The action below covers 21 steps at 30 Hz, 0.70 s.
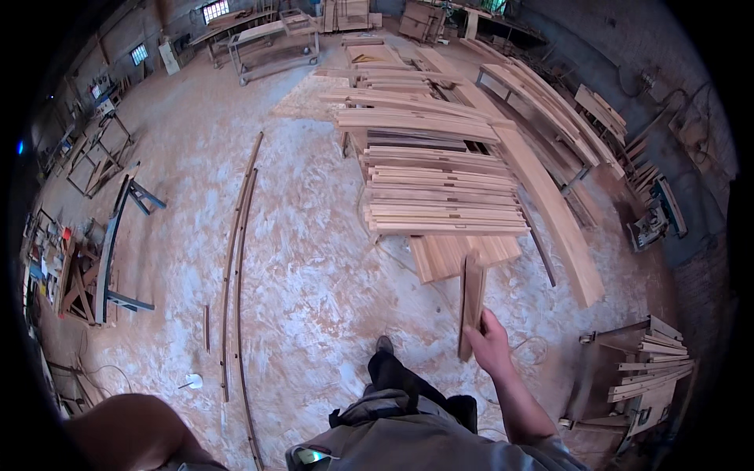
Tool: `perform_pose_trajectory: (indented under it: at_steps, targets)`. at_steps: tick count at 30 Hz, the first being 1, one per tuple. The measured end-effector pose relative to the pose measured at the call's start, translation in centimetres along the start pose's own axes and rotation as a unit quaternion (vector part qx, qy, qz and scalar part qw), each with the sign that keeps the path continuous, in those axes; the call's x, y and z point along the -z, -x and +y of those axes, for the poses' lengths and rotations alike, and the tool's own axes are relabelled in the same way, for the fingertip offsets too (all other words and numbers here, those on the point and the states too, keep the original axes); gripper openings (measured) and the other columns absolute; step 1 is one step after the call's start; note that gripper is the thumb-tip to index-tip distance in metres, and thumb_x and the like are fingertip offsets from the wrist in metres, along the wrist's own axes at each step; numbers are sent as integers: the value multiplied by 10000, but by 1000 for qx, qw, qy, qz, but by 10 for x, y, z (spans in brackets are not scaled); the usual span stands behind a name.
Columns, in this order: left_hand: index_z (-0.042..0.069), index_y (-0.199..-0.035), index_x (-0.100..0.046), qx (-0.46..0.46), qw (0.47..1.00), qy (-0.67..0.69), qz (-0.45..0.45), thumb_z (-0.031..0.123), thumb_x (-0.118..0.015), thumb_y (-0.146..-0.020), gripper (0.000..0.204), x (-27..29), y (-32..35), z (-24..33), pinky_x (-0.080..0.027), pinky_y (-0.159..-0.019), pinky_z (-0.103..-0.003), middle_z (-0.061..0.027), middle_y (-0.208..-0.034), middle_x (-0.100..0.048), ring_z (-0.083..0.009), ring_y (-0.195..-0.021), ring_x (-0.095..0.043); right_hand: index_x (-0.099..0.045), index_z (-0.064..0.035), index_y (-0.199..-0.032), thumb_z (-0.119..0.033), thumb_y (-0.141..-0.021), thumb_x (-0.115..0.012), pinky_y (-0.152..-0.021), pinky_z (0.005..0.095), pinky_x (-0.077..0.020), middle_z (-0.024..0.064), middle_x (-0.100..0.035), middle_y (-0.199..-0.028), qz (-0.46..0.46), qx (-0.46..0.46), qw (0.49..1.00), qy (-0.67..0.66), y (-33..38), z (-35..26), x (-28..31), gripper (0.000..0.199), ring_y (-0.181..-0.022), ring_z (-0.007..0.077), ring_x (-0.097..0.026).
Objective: The person selects wooden slats from a pile, aligns them on a workbench, and applies glue to the ends using a brush. They then use a hammer to tap the pieces together and place the assembled parts on a table.
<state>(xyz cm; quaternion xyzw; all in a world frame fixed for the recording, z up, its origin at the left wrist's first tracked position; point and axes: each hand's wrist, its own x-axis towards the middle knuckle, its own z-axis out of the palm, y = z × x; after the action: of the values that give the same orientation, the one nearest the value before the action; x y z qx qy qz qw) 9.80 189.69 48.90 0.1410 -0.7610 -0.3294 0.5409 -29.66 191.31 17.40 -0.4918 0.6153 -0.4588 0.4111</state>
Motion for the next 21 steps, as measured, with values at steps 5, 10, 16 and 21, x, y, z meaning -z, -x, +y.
perform_pose_trajectory:
  at_steps: [5, 10, 16, 21]
  targets:
    - [67, -1095, -560, 193, 963, -89, 166, 229, -543, -897, 257, 13, 25, -131, -483, -676, -290, -133, -1001, -583, -213, -862, -566, -476, 28, -1242, 1, -873, -542, -878, 265, -444, 56, -584, -1102, -44, 4, 986, -160, -106, -41, -50, 376, -1002, 111, -552]
    - [62, -1099, -559, 424, 861, -86, 266, 228, -543, -898, 261, 24, 71, -236, -481, -678, -288, -132, -1002, -585, -208, -863, -567, -483, 23, -1236, -23, -890, -528, -873, 251, -439, 49, -583, -1086, -87, 6, 969, -232, -192, -66, -101, 352, -979, 96, -546]
    - [56, -1105, -559, 523, 790, -73, 311, 225, -543, -901, 266, 76, 111, -306, -479, -680, -285, -130, -1003, -588, -202, -865, -569, -486, 17, -1240, -25, -898, -521, -870, 251, -441, 50, -588, -1078, -98, -13, 959, -265, -273, -81, -165, 347, -966, 98, -549]
    - [50, -1109, -558, 535, 777, -69, 324, 223, -542, -902, 270, 162, 117, -354, -478, -681, -283, -128, -1003, -590, -197, -867, -570, -489, 11, -1244, -17, -896, -528, -869, 257, -443, 50, -593, -1090, -70, 4, 967, -245, -333, -100, -231, 351, -964, 100, -553]
